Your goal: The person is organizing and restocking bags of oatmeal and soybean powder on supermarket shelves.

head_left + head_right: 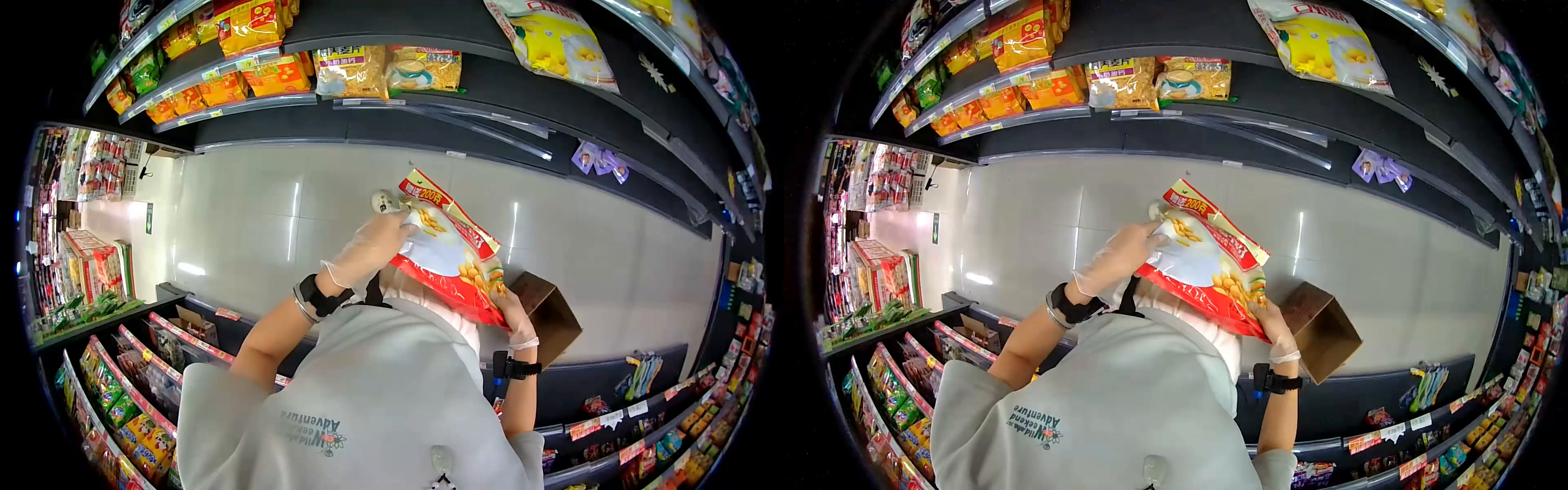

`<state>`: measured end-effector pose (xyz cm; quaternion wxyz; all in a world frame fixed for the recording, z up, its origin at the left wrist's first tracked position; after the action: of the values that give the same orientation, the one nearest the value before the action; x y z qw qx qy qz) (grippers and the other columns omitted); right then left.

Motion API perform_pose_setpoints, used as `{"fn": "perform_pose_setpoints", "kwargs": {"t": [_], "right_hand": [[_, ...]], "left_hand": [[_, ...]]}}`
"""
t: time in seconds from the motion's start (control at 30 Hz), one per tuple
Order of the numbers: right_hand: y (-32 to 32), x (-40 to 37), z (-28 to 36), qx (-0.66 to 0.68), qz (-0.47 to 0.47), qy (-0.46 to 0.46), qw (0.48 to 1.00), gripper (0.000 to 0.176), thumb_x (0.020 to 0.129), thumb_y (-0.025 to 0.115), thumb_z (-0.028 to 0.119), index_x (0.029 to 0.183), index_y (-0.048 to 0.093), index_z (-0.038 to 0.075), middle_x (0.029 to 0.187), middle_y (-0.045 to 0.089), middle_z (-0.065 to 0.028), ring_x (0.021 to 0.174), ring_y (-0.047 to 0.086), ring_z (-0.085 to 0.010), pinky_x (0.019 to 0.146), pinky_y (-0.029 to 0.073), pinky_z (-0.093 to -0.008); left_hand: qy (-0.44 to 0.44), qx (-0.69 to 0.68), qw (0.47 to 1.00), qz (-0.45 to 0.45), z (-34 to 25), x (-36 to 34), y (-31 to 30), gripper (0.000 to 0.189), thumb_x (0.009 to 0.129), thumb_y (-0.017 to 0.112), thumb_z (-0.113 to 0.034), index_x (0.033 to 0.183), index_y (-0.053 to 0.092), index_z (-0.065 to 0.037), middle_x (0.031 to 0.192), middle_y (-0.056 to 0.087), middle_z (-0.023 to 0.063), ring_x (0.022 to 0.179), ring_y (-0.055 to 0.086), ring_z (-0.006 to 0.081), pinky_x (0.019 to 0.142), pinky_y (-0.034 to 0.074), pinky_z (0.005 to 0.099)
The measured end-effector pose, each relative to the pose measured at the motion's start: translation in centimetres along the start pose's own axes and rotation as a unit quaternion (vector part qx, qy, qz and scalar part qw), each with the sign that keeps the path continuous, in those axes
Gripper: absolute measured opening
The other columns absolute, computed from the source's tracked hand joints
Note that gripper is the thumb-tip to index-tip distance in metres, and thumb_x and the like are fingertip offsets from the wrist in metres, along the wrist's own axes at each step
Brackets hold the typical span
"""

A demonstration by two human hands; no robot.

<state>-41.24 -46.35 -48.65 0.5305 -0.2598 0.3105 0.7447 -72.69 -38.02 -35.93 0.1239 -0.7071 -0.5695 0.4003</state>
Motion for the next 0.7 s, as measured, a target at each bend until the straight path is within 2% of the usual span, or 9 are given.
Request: {"fn": "perform_pose_setpoints", "kwargs": {"t": [0.37,0.47,0.53,0.6,0.67,0.7], "right_hand": [[-0.3,2.2,0.5,-0.022,0.029,-0.007,0.999,0.042,0.094,0.053,0.02,0.128,0.047,-0.005,0.116,0.058,-0.0067,0.1,0.053,-0.0126,0.09,0.042,-0.0255],[0.3,2.6,1.0,-0.01,0.043,-0.021,0.999,0.041,0.094,0.055,0.02,0.125,0.05,-0.005,0.113,0.06,-0.0065,0.097,0.054,-0.013,0.088,0.043,-0.0261],[0.6,2.6,1.2,-0.008,0.045,0.005,0.999,0.038,0.093,0.055,0.021,0.12,0.053,-0.006,0.11,0.061,-0.006,0.094,0.055,-0.0129,0.086,0.045,-0.0269],[1.8,1.7,3.4,-0.009,0.024,0.006,1.0,0.036,0.093,0.055,0.021,0.117,0.055,-0.006,0.108,0.062,-0.0063,0.092,0.056,-0.013,0.084,0.046,-0.0278],[0.3,3.5,1.4,-0.045,0.052,-0.003,0.998,0.037,0.093,0.055,0.022,0.118,0.055,-0.005,0.11,0.062,-0.007,0.093,0.056,-0.0133,0.083,0.047,-0.0275],[0.0,3.8,0.8,-0.034,0.063,-0.005,0.997,0.037,0.093,0.055,0.022,0.119,0.055,-0.005,0.112,0.062,-0.0068,0.095,0.056,-0.0137,0.084,0.046,-0.0275]], "left_hand": [[-0.028,0.009,1.0,0.0,-0.3,-0.3,-1.8,0.041,0.09,0.052,-0.027,0.117,0.055,0.004,0.086,0.061,0.029,0.083,0.06,0.0421,0.075,0.047,0.042],[0.007,0.028,0.999,-0.017,1.4,0.3,-1.1,0.04,0.091,0.051,-0.027,0.117,0.055,0.003,0.086,0.061,0.0299,0.083,0.06,0.043,0.075,0.046,0.0433],[0.014,0.011,0.999,-0.027,1.7,0.1,-1.3,0.04,0.091,0.051,-0.027,0.117,0.056,0.002,0.088,0.061,0.0297,0.084,0.06,0.0435,0.076,0.046,0.0444],[0.002,-0.01,1.0,-0.029,1.5,-0.4,-1.7,0.038,0.091,0.05,-0.027,0.114,0.057,0.001,0.091,0.061,0.0289,0.085,0.06,0.0432,0.076,0.046,0.045],[0.028,-0.027,0.999,-0.008,1.4,-0.6,-1.8,0.033,0.09,0.049,-0.024,0.106,0.056,0.005,0.088,0.061,0.0277,0.084,0.058,0.0427,0.075,0.046,0.0459],[0.012,-0.028,0.999,-0.009,1.9,-0.5,-1.6,0.034,0.091,0.049,-0.025,0.107,0.057,0.003,0.09,0.061,0.0275,0.086,0.059,0.0422,0.075,0.046,0.0455]]}}
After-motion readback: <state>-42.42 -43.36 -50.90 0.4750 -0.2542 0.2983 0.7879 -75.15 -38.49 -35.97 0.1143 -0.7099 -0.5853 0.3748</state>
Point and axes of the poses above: each hand's wrist, its own x-axis towards the middle knuckle, its own y-axis out of the palm, z = x × y, the point moved 6 cm from there along x, towards the middle knuckle
